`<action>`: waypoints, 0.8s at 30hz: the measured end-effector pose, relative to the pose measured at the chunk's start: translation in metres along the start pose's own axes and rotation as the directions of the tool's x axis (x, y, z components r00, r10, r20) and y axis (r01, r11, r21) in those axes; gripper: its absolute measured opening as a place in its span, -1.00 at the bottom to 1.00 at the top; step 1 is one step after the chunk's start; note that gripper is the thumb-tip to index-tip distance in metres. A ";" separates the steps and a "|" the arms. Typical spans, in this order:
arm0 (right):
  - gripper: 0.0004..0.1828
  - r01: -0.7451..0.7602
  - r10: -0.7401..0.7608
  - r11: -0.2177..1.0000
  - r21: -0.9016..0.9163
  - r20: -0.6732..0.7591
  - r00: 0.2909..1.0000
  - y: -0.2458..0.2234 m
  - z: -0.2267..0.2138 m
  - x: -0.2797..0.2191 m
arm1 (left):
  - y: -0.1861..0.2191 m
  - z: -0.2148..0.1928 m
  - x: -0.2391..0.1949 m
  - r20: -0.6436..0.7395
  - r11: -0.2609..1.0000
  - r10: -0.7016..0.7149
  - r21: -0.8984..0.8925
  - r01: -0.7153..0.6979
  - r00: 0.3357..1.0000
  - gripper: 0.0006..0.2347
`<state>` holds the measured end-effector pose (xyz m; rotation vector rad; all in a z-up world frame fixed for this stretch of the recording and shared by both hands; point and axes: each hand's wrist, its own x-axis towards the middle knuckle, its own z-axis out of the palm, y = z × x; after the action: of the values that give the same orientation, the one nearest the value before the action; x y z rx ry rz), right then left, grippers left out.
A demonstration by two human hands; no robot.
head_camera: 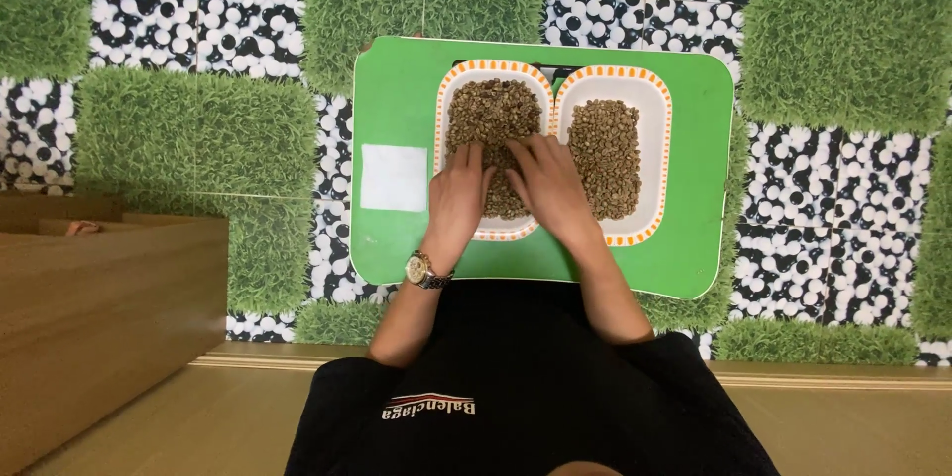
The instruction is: The person sorts small brown seeds by hand between two white trays placed on a green cutting board. The hands repeatedly scoop and transfer seeds from one tray to the other, maintaining a steady sorting motion throughout the clip.
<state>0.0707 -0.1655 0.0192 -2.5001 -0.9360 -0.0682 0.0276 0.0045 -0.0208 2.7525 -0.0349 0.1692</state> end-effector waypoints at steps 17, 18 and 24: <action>-0.85 0.029 -0.029 0.999 -0.016 0.017 0.999 0.010 0.031 0.000 | 0.005 -0.012 -0.008 -0.031 0.986 0.105 -0.128 -0.108 0.994 -0.93; -0.87 0.024 -0.024 1.000 -0.001 0.003 1.000 0.011 0.031 0.000 | 0.006 -0.014 -0.008 -0.038 0.983 0.115 -0.137 -0.119 0.993 -0.94; -0.90 0.032 -0.031 0.999 0.035 -0.037 0.999 0.011 0.030 0.000 | 0.008 -0.020 -0.008 -0.078 0.977 0.114 -0.170 -0.126 0.990 -0.94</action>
<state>0.0739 -0.1597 -0.0118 -2.4437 -0.9539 -0.1056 0.0171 0.0044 -0.0007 2.5689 -0.1892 0.2786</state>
